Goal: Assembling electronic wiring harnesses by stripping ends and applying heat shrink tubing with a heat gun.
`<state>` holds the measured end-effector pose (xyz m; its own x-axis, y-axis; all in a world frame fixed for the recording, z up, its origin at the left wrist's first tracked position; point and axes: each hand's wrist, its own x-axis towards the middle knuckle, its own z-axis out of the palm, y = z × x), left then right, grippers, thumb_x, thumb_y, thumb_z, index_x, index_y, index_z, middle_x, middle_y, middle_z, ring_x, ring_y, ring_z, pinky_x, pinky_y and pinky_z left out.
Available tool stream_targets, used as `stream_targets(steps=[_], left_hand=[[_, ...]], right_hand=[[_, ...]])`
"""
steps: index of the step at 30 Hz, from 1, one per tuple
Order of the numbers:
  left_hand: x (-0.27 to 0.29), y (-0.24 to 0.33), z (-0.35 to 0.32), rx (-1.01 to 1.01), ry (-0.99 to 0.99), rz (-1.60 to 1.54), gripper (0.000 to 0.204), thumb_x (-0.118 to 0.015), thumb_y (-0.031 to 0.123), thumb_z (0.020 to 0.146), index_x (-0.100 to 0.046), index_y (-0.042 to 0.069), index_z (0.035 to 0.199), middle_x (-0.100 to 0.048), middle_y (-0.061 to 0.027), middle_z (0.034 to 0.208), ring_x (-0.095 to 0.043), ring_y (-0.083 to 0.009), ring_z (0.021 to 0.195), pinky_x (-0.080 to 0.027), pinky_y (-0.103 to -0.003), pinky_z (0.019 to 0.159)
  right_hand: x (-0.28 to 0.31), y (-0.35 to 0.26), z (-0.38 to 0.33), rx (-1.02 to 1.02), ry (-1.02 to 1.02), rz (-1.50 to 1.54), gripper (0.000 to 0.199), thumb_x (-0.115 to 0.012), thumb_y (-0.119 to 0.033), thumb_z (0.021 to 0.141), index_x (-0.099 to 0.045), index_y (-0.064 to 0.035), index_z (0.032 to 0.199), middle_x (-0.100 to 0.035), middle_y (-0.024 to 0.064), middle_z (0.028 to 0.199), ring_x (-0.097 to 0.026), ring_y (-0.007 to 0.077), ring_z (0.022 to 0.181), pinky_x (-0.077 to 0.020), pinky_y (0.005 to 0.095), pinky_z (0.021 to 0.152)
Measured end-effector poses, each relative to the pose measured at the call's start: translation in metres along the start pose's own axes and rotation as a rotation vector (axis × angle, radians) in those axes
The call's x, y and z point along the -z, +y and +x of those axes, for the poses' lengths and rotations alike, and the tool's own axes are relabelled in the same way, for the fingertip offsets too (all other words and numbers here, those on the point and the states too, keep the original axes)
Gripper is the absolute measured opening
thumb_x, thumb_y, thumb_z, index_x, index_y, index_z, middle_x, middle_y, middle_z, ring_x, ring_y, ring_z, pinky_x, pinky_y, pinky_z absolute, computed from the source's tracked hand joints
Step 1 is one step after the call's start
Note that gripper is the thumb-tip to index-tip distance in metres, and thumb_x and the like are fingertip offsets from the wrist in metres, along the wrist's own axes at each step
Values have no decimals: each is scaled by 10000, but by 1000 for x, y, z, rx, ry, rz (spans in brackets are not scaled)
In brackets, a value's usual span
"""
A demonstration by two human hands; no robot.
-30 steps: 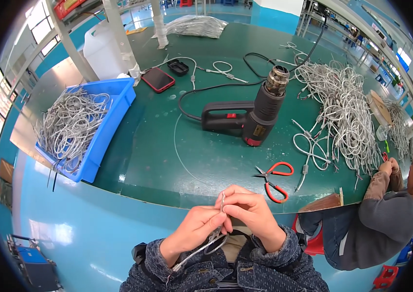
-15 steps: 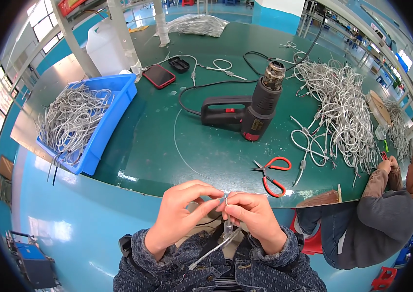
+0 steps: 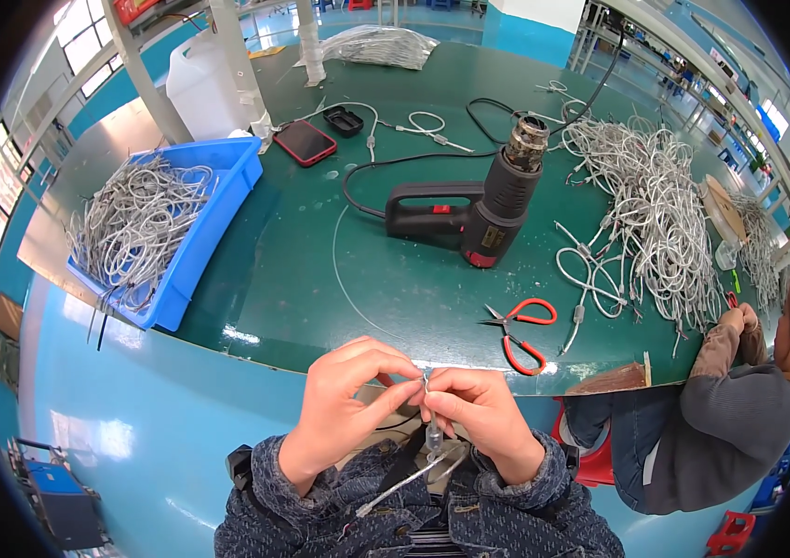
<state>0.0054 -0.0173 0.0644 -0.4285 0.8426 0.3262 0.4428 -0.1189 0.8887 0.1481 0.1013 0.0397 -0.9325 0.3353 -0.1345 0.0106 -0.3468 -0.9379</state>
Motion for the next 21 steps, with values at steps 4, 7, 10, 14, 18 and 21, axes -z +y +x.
stream_targets(steps=[4,7,10,14,18,21], left_hand=[[0,-3,4,-112,8,50,132,-724,-23,697,-665,22,806,-671,-88,829,-644,-211,799,-517,-297,695],[1,-6,6,-174,8,67,156,-743,-7,664,-659,43,786,-673,-62,814,-637,-236,823,-505,-322,714],[2,-8,9,-222,-12,101,166,-758,11,653,-658,52,780,-669,-50,810,-631,-239,838,-501,-326,722],[9,-10,13,-335,-52,199,181,-760,40,658,-656,66,804,-653,-45,819,-618,-244,845,-492,-337,714],[9,-10,13,-380,-69,248,175,-759,62,669,-658,69,812,-645,-47,826,-609,-247,849,-487,-339,707],[7,-9,14,-345,-73,225,155,-754,69,683,-661,64,808,-645,-49,823,-608,-247,844,-486,-338,706]], right_hand=[[0,-2,0,-41,-6,56,141,-535,-13,898,-643,75,918,-617,78,768,-524,74,558,-409,191,496],[0,-3,0,-61,-8,74,145,-531,-17,904,-637,82,906,-618,86,766,-526,77,541,-411,190,491],[2,-2,0,-89,-38,122,152,-525,-33,918,-625,79,899,-616,84,759,-525,77,530,-408,190,486],[2,-1,-1,-140,-78,213,160,-520,-55,932,-616,71,907,-612,75,752,-520,73,524,-403,190,482],[3,0,-2,-141,-83,203,165,-514,-69,941,-614,61,919,-607,66,744,-516,69,527,-402,195,477],[2,0,-2,-132,-75,190,179,-509,-85,946,-617,53,916,-601,59,740,-503,65,523,-388,190,480]])
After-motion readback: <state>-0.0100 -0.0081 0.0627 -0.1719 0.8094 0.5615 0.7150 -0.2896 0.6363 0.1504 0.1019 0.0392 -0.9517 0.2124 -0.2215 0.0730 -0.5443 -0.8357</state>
